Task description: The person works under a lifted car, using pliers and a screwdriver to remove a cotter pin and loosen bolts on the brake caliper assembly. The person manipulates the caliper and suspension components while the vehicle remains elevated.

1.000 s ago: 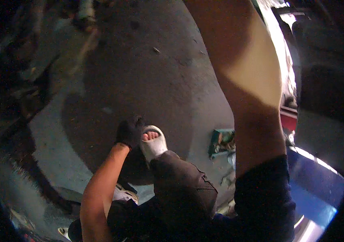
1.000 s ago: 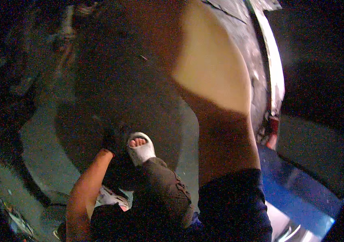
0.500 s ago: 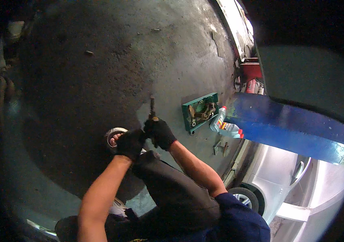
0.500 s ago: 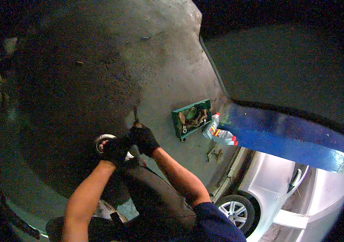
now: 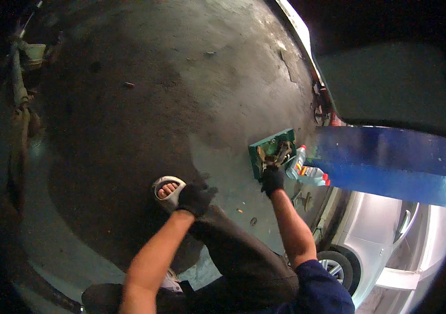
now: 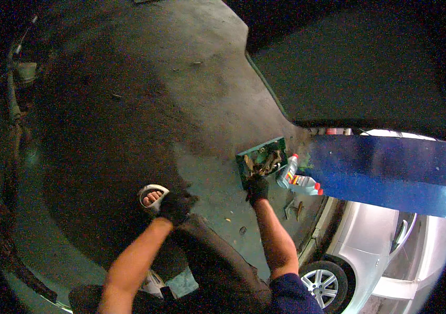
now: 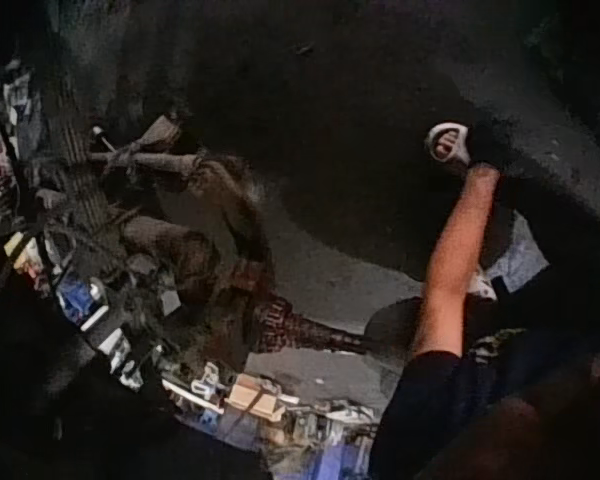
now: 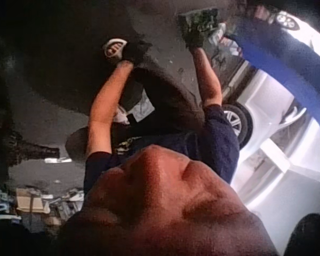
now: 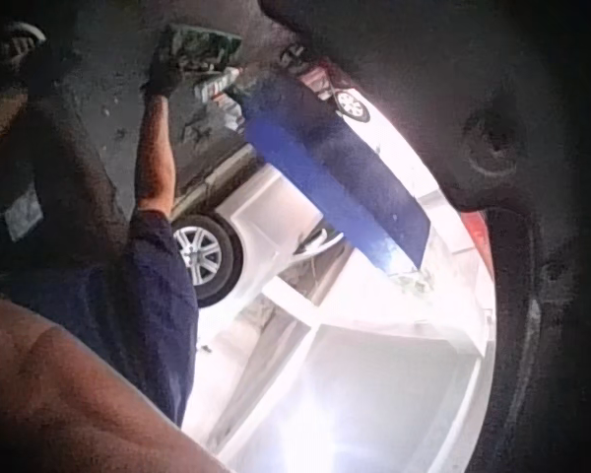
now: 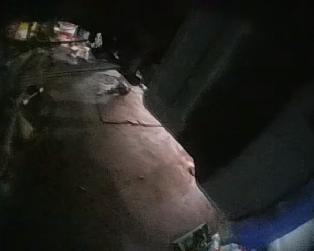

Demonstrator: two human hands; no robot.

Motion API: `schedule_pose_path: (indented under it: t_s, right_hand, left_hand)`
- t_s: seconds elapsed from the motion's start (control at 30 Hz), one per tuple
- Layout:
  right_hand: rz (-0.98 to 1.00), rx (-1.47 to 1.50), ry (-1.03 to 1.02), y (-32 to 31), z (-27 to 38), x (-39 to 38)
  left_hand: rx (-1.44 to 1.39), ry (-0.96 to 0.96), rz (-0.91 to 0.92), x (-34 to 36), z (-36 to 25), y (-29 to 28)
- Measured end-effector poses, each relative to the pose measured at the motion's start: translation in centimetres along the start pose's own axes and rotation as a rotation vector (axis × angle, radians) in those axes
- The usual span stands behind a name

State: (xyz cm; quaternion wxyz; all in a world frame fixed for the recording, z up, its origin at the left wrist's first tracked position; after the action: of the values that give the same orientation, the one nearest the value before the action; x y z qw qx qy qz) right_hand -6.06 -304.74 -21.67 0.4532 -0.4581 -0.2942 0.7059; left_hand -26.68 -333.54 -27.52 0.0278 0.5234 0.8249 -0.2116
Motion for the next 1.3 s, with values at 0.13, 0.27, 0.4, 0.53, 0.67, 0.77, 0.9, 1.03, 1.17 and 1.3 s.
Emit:
schedule_pose_path:
  t_s: [0.13,0.27,0.4,0.53,0.67,0.77,0.9,1.03,1.17,1.3]
  right_hand:
    - [-0.301,-0.525,-0.506,-3.9,1.9,5.8]
    - [-0.422,-0.505,-0.507,-5.1,-0.6,6.5]
    - [-0.308,-0.542,-0.479,-2.2,1.2,2.9]
    - [0.004,-0.196,-0.899,6.7,12.8,-5.7]
    - [0.766,0.63,0.003,18.0,18.7,-11.3]
    - [1.216,0.785,-0.21,21.1,32.7,-17.9]
    - [1.041,0.394,-0.947,18.7,47.1,-23.5]
    - [0.645,0.136,-1.668,14.6,55.0,-29.9]
    - [0.513,0.07,-1.954,13.9,58.2,-33.6]
    - [0.273,-0.007,-2.189,13.3,59.6,-35.4]
  left_hand:
    - [0.005,-0.053,-0.27,-4.4,4.0,-9.1]
    - [0.139,-0.085,-0.11,-8.1,6.1,-13.4]
    - [0.656,-0.058,0.055,-13.1,8.6,-18.7]
    - [0.884,-0.323,0.117,-22.1,12.0,-27.0]
    - [0.918,-0.647,0.121,-32.0,12.2,-34.6]
    - [0.951,-0.741,-0.119,-37.5,8.2,-40.2]
    - [0.782,-0.639,-0.826,-43.3,-1.1,-46.2]
    - [0.887,-0.503,-1.069,-44.0,-9.2,-49.0]
    - [0.551,-0.274,-1.343,-43.6,-15.7,-51.4]
    - [0.646,-0.178,-1.284,-39.7,-21.7,-53.0]
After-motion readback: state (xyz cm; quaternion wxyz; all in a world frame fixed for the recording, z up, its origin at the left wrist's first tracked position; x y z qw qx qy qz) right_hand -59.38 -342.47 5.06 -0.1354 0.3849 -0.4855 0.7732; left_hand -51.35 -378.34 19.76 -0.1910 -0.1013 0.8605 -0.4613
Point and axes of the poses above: each hand's wrist, its own x-axis towards the middle knuckle, its own y-axis out of the palm, z = x × y, the point moved 10 cm from there along x, towards the middle knuckle, and after that the axes turned 5 degrees about x, right-handed, at the moved point
